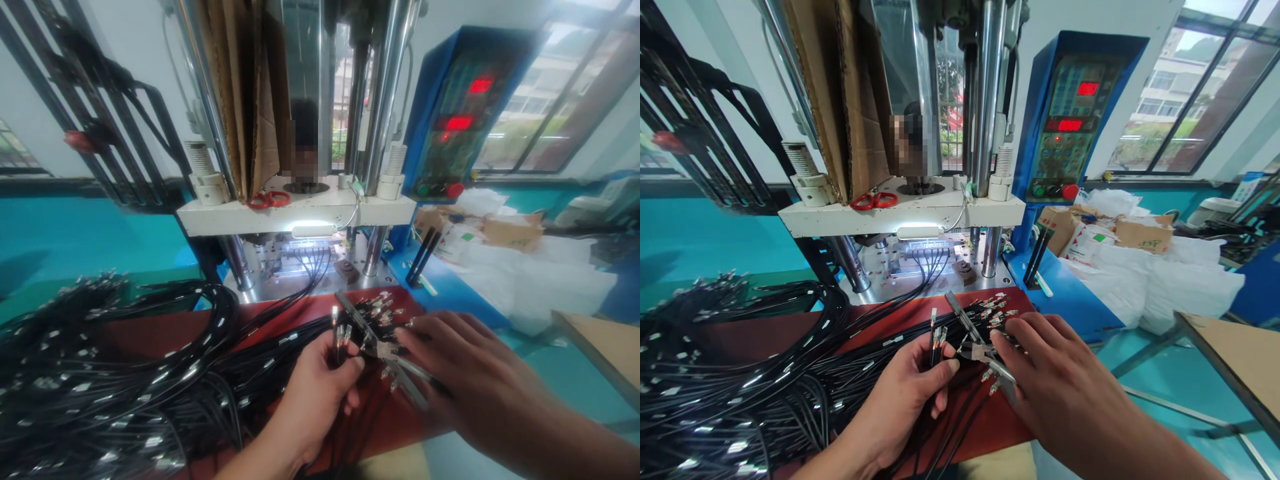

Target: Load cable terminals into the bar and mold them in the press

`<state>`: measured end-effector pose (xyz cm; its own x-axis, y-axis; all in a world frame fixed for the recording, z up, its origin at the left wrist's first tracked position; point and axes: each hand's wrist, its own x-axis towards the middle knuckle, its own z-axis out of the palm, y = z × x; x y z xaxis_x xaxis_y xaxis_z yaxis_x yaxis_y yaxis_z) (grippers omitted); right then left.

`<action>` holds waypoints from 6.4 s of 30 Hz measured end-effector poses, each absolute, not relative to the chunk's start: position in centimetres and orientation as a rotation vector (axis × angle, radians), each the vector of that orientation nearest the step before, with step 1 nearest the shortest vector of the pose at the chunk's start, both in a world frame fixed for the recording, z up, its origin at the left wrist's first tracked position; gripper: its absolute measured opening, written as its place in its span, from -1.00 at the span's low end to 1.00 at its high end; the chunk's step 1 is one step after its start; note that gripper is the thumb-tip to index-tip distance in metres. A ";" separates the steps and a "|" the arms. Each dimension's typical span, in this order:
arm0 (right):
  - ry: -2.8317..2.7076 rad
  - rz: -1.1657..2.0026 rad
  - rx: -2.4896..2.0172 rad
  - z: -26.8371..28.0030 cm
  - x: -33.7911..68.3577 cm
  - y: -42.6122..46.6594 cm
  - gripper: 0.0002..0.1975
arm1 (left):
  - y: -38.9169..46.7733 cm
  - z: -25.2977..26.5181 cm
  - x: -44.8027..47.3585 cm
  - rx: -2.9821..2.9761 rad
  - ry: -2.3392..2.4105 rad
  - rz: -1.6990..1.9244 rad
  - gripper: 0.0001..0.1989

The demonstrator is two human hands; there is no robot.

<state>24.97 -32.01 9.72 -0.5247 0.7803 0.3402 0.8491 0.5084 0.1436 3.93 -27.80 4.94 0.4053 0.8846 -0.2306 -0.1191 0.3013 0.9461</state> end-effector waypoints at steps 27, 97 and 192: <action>-2.672 -0.513 -1.372 9.2 25.7 -32.0 -0.55 | -27.9 5.0 3.9 1.101 0.908 0.812 -0.83; -1.532 -0.122 -2.332 4.1 38.2 -24.1 -0.60 | -28.3 5.1 3.6 1.047 0.784 0.740 -0.79; -0.756 1.285 -1.469 1.3 19.2 -31.7 -0.50 | -25.8 3.1 5.9 1.118 1.013 0.590 -0.71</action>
